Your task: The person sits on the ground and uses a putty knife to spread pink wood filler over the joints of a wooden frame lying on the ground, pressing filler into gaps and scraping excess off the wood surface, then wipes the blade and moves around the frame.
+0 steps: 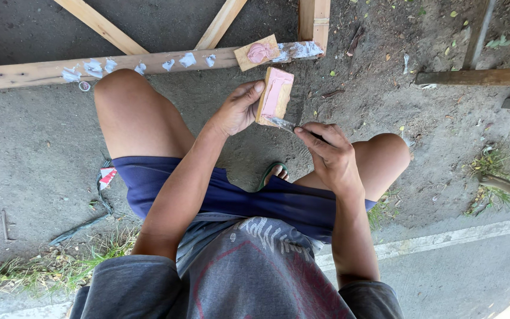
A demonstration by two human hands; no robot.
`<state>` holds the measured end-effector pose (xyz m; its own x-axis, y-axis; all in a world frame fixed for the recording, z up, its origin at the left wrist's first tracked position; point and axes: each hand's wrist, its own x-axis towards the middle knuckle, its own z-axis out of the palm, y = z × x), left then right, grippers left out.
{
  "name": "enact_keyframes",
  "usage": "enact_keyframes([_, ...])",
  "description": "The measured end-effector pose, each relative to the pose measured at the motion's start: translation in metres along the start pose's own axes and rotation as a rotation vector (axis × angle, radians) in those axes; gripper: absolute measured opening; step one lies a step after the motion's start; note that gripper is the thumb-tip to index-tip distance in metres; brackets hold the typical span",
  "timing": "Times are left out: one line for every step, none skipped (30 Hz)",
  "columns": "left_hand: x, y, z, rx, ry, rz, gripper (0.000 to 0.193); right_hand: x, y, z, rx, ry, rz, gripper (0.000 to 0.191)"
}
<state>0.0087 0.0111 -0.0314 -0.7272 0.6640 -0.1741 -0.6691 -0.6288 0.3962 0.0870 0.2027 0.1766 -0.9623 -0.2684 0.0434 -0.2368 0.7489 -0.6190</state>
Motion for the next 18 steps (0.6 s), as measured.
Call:
enact_keyframes([0.0, 0.0, -0.002, -0.016, 0.005, -0.003, 0.053, 0.0, 0.001, 0.001, 0.0, -0.001, -0.007, 0.04])
enact_keyframes([0.0, -0.001, -0.003, -0.033, 0.01, -0.006, 0.053, -0.001, 0.002, 0.002, -0.001, -0.002, -0.012, 0.04])
enact_keyframes([0.0, -0.001, -0.004, -0.05, 0.017, -0.009, 0.053, -0.002, 0.003, 0.004, -0.001, -0.005, -0.018, 0.04])
enact_keyframes([0.0, -0.001, -0.005, -0.058, 0.028, -0.009, 0.053, -0.003, 0.004, 0.005, -0.001, -0.008, -0.017, 0.04])
enact_keyframes([0.0, 0.0, -0.005, -0.066, 0.039, -0.009, 0.053, -0.004, 0.005, 0.007, -0.003, -0.011, -0.015, 0.04])
enact_keyframes([0.001, 0.001, -0.005, -0.074, 0.051, -0.009, 0.053, -0.005, 0.007, 0.008, -0.003, -0.015, -0.013, 0.04])
enact_keyframes([0.001, 0.002, -0.005, -0.068, 0.059, 0.007, 0.053, -0.007, 0.009, 0.009, 0.016, -0.011, -0.012, 0.039])
enact_keyframes([0.001, 0.003, -0.004, -0.062, 0.066, 0.022, 0.052, -0.009, 0.011, 0.01, 0.035, -0.007, -0.01, 0.037])
enact_keyframes([0.002, 0.004, -0.004, -0.055, 0.072, 0.039, 0.052, -0.011, 0.015, 0.011, 0.052, -0.001, -0.01, 0.035])
enact_keyframes([0.003, 0.007, -0.005, -0.06, 0.095, 0.06, 0.051, -0.013, 0.02, 0.011, 0.111, 0.02, 0.026, 0.032])
enact_keyframes([0.004, 0.011, -0.006, -0.066, 0.119, 0.078, 0.05, -0.013, 0.026, 0.012, 0.17, 0.041, 0.065, 0.029])
enact_keyframes([0.006, 0.013, -0.008, -0.075, 0.139, 0.094, 0.049, -0.014, 0.033, 0.011, 0.224, 0.062, 0.108, 0.026])
enact_keyframes([0.007, 0.016, -0.01, -0.083, 0.156, 0.161, 0.048, -0.015, 0.041, 0.008, 0.189, 0.147, 0.108, 0.022])
enact_keyframes([0.007, 0.02, -0.014, -0.093, 0.17, 0.225, 0.047, -0.014, 0.05, 0.005, 0.151, 0.232, 0.11, 0.017])
enact_keyframes([0.008, 0.022, -0.017, -0.104, 0.184, 0.287, 0.047, -0.011, 0.06, 0.002, 0.241, 0.317, 0.188, 0.018])
enact_keyframes([0.009, 0.023, -0.019, -0.112, 0.224, 0.276, 0.046, -0.007, 0.07, -0.001, 0.334, 0.402, 0.263, 0.019])
enact_keyframes([0.009, 0.025, -0.021, -0.117, 0.266, 0.268, 0.045, -0.003, 0.08, -0.006, 0.339, 0.451, 0.311, 0.02])
enact_keyframes([0.01, 0.025, -0.022, -0.12, 0.31, 0.26, 0.044, 0.001, 0.089, -0.011, 0.345, 0.498, 0.359, 0.021])
